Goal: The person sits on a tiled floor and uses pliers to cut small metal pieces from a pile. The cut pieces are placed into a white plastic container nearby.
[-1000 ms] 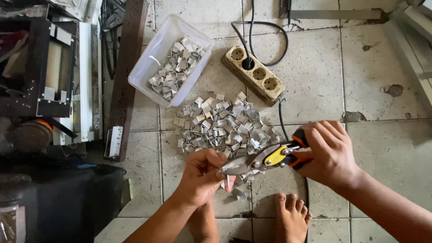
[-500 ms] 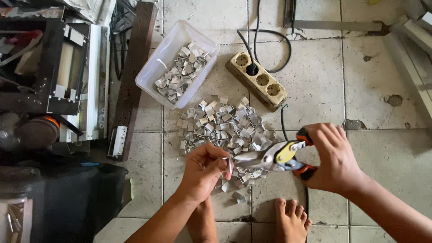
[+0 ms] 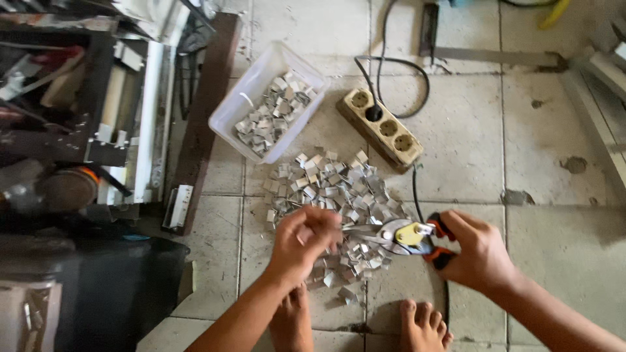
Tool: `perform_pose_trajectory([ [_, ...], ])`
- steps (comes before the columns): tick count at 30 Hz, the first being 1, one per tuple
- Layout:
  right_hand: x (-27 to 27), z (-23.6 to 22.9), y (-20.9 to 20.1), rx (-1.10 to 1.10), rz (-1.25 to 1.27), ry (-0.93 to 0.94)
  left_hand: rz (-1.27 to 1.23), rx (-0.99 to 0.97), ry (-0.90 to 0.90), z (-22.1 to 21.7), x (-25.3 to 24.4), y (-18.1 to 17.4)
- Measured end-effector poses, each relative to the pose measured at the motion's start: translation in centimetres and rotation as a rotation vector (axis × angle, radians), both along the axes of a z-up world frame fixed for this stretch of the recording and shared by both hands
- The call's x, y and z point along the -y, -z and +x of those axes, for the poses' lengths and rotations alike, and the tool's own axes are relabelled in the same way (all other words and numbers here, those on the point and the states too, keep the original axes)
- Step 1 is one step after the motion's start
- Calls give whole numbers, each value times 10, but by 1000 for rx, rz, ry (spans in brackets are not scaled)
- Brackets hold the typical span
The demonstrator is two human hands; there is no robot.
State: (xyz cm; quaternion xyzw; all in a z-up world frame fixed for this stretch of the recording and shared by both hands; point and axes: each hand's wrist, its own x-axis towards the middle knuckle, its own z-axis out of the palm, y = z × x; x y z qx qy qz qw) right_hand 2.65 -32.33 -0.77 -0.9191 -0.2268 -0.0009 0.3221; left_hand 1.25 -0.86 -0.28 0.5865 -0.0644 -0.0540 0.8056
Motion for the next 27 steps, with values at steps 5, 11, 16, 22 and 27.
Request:
perform_pose_trajectory([
  [5, 5, -31, 25, -318, -70, 194, 679, 332, -302, 72, -53, -4],
  [11, 8, -113, 77, -801, 133, 399, 1177, 655, -494, 136, -92, 22],
  [16, -6, -144, 74, -1142, 270, 540, 1166, 655, -429, 66, -74, 73],
  [22, 5, -143, 96, -900, 375, 374, 1353, 319, -288, 25, -82, 146],
  [27, 7, -103, 82, -735, 231, 338, 1261, 189, -340, 33, -78, 124],
])
